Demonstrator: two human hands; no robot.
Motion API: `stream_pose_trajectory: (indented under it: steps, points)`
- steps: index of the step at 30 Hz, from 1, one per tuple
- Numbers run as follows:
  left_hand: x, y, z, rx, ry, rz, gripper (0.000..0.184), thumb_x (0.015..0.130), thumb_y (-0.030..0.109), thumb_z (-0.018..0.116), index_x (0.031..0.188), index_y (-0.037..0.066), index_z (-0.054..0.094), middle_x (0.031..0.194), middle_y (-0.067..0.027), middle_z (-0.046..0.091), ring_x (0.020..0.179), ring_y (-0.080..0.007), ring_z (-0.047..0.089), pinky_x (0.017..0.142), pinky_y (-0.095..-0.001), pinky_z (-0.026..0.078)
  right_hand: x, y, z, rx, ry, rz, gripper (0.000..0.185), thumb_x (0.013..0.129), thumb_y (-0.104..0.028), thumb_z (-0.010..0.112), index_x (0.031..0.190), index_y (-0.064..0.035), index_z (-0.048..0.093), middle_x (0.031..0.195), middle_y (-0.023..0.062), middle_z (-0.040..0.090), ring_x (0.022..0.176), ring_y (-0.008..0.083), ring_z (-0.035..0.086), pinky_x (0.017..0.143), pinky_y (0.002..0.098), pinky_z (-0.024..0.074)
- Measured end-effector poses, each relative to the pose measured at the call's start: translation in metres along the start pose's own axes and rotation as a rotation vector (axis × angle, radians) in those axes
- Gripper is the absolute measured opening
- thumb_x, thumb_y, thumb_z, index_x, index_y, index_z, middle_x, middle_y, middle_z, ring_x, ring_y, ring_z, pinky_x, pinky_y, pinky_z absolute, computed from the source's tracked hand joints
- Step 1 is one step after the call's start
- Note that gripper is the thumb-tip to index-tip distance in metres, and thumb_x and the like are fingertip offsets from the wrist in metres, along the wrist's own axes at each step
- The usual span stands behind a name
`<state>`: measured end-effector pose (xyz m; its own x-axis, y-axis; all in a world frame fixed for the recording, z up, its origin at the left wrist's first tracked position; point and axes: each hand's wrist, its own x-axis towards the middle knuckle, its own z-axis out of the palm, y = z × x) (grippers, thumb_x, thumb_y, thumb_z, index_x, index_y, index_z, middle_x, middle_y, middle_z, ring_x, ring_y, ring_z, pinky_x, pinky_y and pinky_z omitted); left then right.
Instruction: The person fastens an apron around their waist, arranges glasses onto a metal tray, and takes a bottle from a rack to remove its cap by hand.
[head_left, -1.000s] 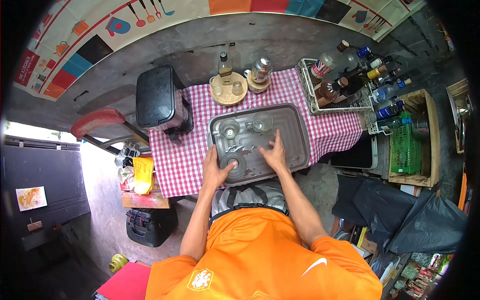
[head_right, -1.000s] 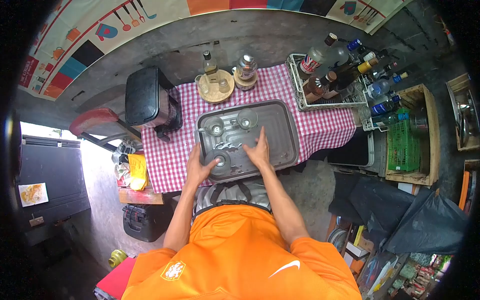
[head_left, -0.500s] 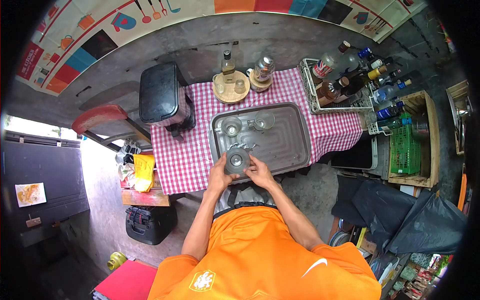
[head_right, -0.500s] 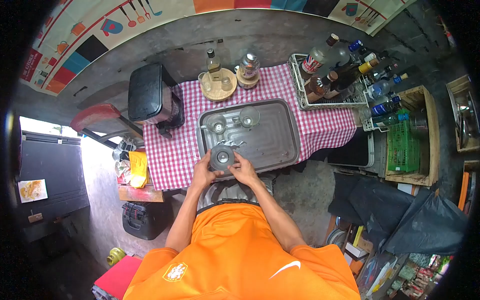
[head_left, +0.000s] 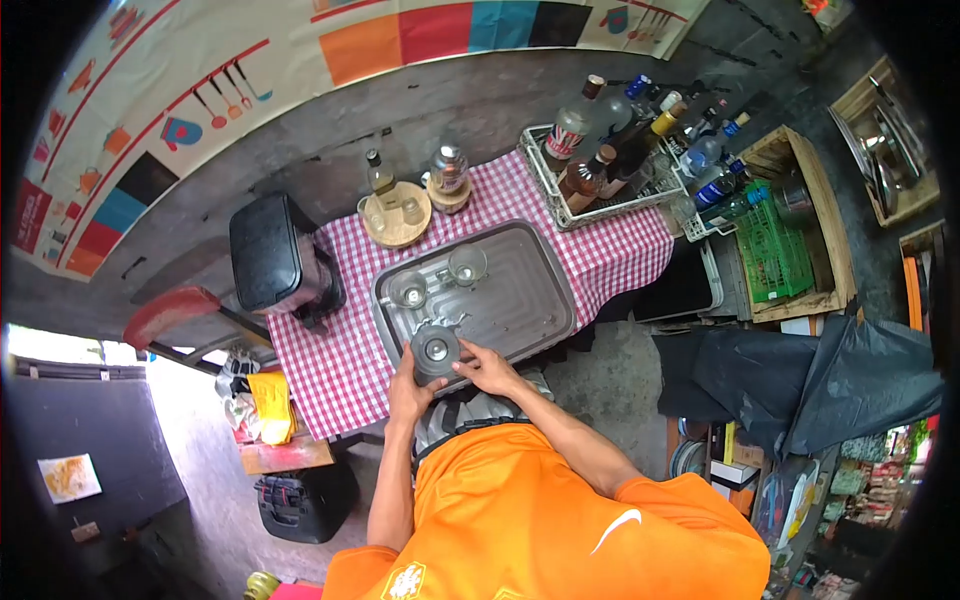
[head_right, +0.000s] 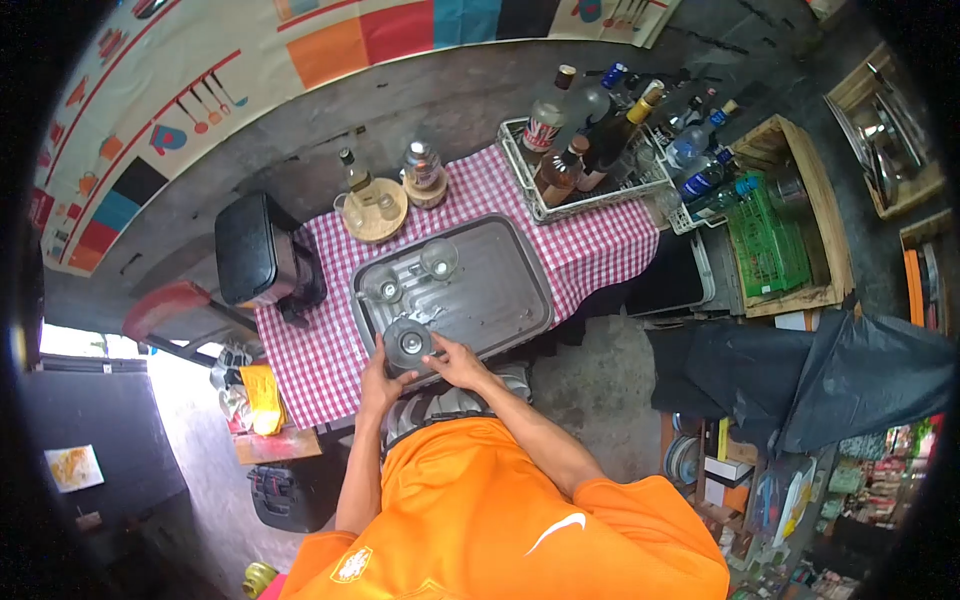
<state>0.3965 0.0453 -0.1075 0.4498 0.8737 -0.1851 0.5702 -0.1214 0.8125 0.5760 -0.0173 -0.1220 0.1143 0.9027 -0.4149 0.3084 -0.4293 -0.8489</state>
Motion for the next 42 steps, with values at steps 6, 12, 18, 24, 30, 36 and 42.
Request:
stream_pose_trajectory:
  steps: [6, 12, 18, 24, 30, 36, 42]
  points:
    - [-0.034, 0.027, -0.001, 0.102, 0.167, 0.049, 0.081, 0.064, 0.016, 0.077, 0.130, -0.005, 0.035, 0.130, -0.0237, 0.043, 0.122, -0.0343, 0.041, 0.101, -0.0372, 0.033, -0.018, 0.004, -0.033, -0.010, 0.029, 0.030, 0.061, 0.084, -0.031, 0.063, 0.129, 0.0023, 0.041, 0.111, 0.0206, 0.058, 0.092, 0.0220, 0.063, 0.078, 0.0307, 0.0487]
    - [-0.051, 0.048, 0.019, 0.077, 0.251, 0.016, 0.055, 0.076, 0.015, 0.068, 0.121, -0.006, 0.047, 0.124, -0.0238, 0.049, 0.115, -0.0353, 0.047, 0.097, -0.0379, 0.037, -0.034, 0.026, -0.068, 0.162, 0.002, 0.116, 0.051, 0.085, -0.025, 0.062, 0.124, 0.0029, 0.046, 0.107, 0.0169, 0.060, 0.091, 0.0185, 0.061, 0.078, 0.0273, 0.0485]
    - [-0.035, 0.082, 0.074, -0.118, 0.200, 0.016, 0.029, 0.083, 0.009, 0.060, 0.109, -0.004, 0.059, 0.112, -0.0179, 0.059, 0.095, -0.0226, 0.061, 0.079, -0.0303, 0.048, -0.023, 0.051, -0.133, 0.187, -0.019, 0.090, 0.048, 0.086, -0.024, 0.061, 0.123, 0.0025, 0.047, 0.108, 0.0172, 0.060, 0.096, 0.0189, 0.060, 0.082, 0.0275, 0.0475]
    - [0.003, 0.161, 0.149, -0.258, 0.177, -0.060, 0.017, 0.082, 0.008, 0.063, 0.093, -0.003, 0.066, 0.097, -0.0134, 0.065, 0.080, -0.0148, 0.062, 0.070, -0.0249, 0.049, -0.034, 0.086, -0.225, 0.264, -0.029, 0.073, 0.048, 0.086, -0.025, 0.061, 0.123, 0.0015, 0.047, 0.109, 0.0171, 0.060, 0.098, 0.0202, 0.060, 0.084, 0.0289, 0.0474]
    - [0.030, 0.232, 0.208, -0.103, 0.173, 0.094, 0.013, 0.075, 0.009, 0.070, 0.085, 0.000, 0.069, 0.094, -0.0131, 0.066, 0.085, -0.0217, 0.064, 0.073, -0.0301, 0.049, -0.050, 0.142, -0.314, 0.483, 0.104, 0.259, 0.047, 0.083, -0.028, 0.064, 0.119, 0.0006, 0.052, 0.099, 0.0117, 0.063, 0.084, 0.0153, 0.061, 0.070, 0.0265, 0.0492]
    - [0.029, 0.257, 0.254, -0.219, 0.169, -0.047, 0.013, 0.074, 0.009, 0.071, 0.082, -0.001, 0.068, 0.091, -0.0131, 0.067, 0.079, -0.0195, 0.064, 0.071, -0.0280, 0.049, -0.053, 0.175, -0.381, 0.949, 0.241, 0.347, 0.034, 0.088, -0.028, 0.053, 0.111, -0.0033, 0.053, 0.099, 0.0102, 0.062, 0.087, 0.0207, 0.061, 0.074, 0.0314, 0.0494]
    - [0.037, 0.278, 0.267, -0.196, 0.100, -0.056, 0.014, 0.079, 0.006, 0.066, 0.085, -0.006, 0.065, 0.092, -0.0121, 0.065, 0.077, -0.0134, 0.061, 0.070, -0.0245, 0.048, -0.021, 0.196, -0.434, 1.753, 0.189, 0.334, 0.043, 0.088, -0.038, 0.047, 0.110, -0.0012, 0.048, 0.109, 0.0131, 0.057, 0.098, 0.0260, 0.057, 0.081, 0.0374, 0.0458]
